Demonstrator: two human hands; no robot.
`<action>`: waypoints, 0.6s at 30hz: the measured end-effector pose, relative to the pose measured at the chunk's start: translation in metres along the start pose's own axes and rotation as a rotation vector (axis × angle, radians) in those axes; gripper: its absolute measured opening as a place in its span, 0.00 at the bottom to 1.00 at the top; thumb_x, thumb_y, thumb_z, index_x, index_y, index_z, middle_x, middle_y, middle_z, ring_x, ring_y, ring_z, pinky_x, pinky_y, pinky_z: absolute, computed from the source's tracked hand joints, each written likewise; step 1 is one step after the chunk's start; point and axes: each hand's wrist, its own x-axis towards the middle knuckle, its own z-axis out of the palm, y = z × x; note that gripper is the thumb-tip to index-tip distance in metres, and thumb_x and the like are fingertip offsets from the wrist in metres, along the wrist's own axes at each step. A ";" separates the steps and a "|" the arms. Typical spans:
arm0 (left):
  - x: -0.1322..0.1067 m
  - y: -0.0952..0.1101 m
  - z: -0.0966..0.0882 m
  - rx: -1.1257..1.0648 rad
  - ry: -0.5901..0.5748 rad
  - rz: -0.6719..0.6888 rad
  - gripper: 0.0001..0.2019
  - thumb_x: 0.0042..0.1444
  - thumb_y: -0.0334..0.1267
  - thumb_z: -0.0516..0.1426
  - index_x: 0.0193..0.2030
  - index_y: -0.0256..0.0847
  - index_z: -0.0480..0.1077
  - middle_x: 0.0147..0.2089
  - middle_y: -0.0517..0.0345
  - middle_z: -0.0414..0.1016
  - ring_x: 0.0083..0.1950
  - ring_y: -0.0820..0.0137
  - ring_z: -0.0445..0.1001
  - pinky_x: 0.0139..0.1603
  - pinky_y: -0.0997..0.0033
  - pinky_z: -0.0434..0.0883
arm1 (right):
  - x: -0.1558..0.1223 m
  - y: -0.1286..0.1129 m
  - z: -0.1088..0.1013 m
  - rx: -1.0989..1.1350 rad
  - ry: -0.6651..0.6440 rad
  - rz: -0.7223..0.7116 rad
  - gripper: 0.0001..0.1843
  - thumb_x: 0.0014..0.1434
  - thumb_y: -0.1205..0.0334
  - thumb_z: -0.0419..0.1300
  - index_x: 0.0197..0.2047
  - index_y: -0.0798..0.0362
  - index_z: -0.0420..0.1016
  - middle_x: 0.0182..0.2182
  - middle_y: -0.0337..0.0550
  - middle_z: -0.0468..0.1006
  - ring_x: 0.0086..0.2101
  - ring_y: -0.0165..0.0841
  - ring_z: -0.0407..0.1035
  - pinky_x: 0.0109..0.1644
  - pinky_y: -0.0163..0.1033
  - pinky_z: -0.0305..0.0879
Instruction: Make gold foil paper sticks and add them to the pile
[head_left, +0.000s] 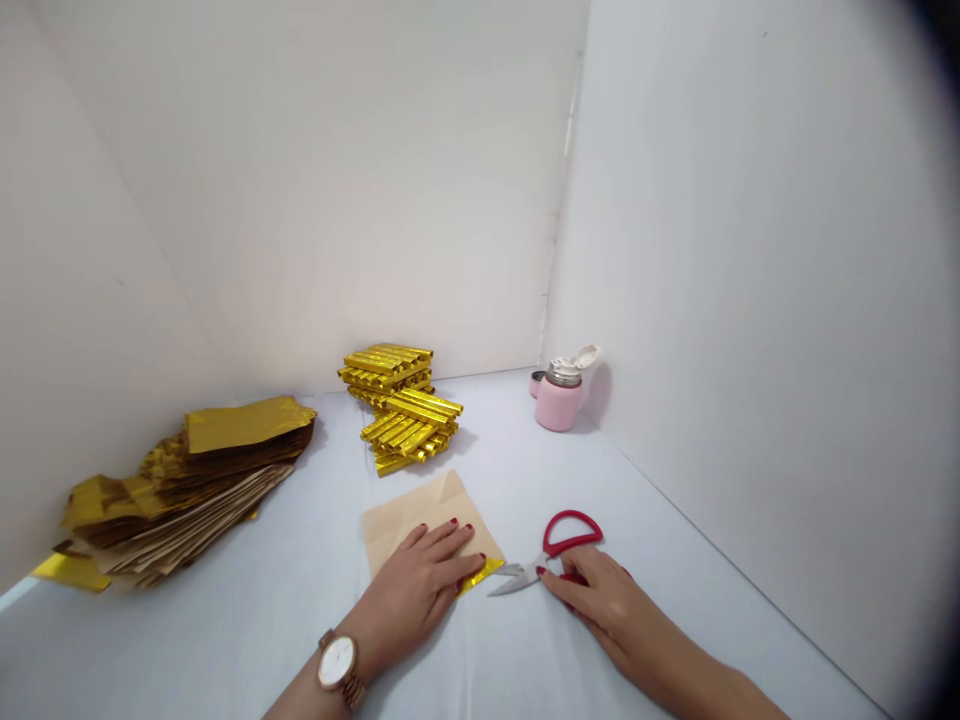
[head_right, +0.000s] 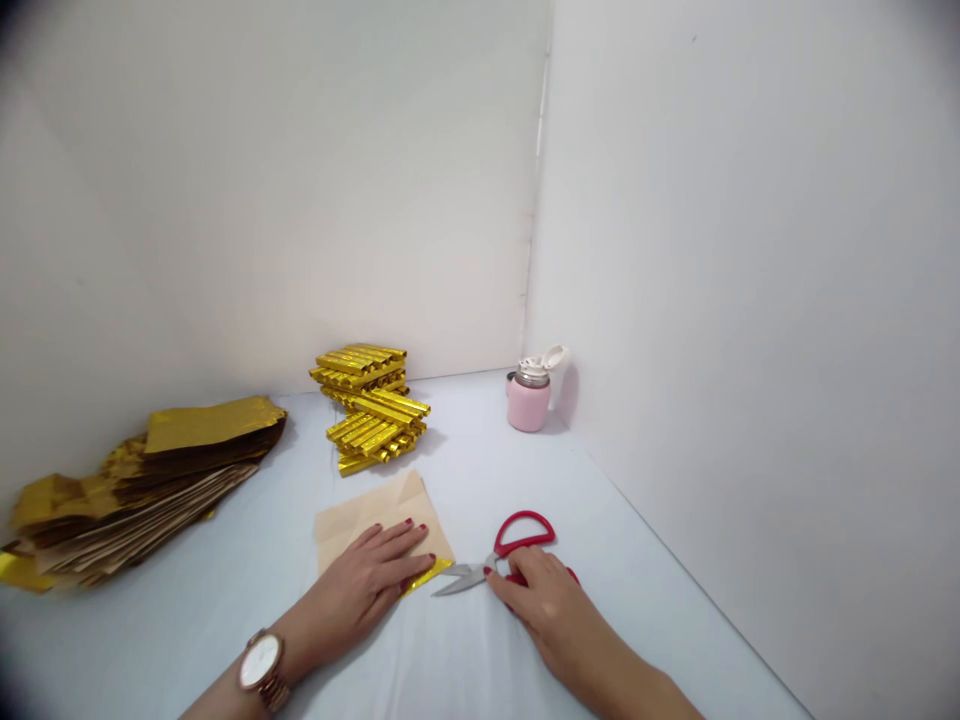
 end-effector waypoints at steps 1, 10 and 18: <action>0.000 0.000 0.000 0.005 -0.002 0.001 0.20 0.63 0.32 0.45 0.60 0.56 0.59 0.65 0.59 0.57 0.65 0.62 0.54 0.60 0.48 0.55 | 0.001 0.000 0.000 -0.002 -0.009 -0.001 0.18 0.64 0.70 0.44 0.53 0.53 0.67 0.35 0.48 0.69 0.34 0.36 0.63 0.37 0.40 0.63; 0.000 0.001 -0.002 0.023 0.000 0.005 0.21 0.63 0.31 0.45 0.60 0.55 0.59 0.65 0.58 0.57 0.65 0.61 0.55 0.60 0.47 0.56 | 0.006 -0.004 0.001 0.009 -0.036 -0.018 0.18 0.64 0.71 0.45 0.54 0.53 0.66 0.38 0.50 0.69 0.36 0.37 0.63 0.39 0.41 0.63; 0.000 -0.002 -0.003 0.019 -0.007 0.006 0.20 0.64 0.32 0.45 0.59 0.56 0.59 0.65 0.59 0.57 0.65 0.62 0.55 0.60 0.48 0.56 | 0.000 -0.009 0.000 -0.011 -0.076 -0.012 0.20 0.63 0.72 0.44 0.55 0.55 0.66 0.39 0.53 0.69 0.37 0.38 0.64 0.39 0.44 0.64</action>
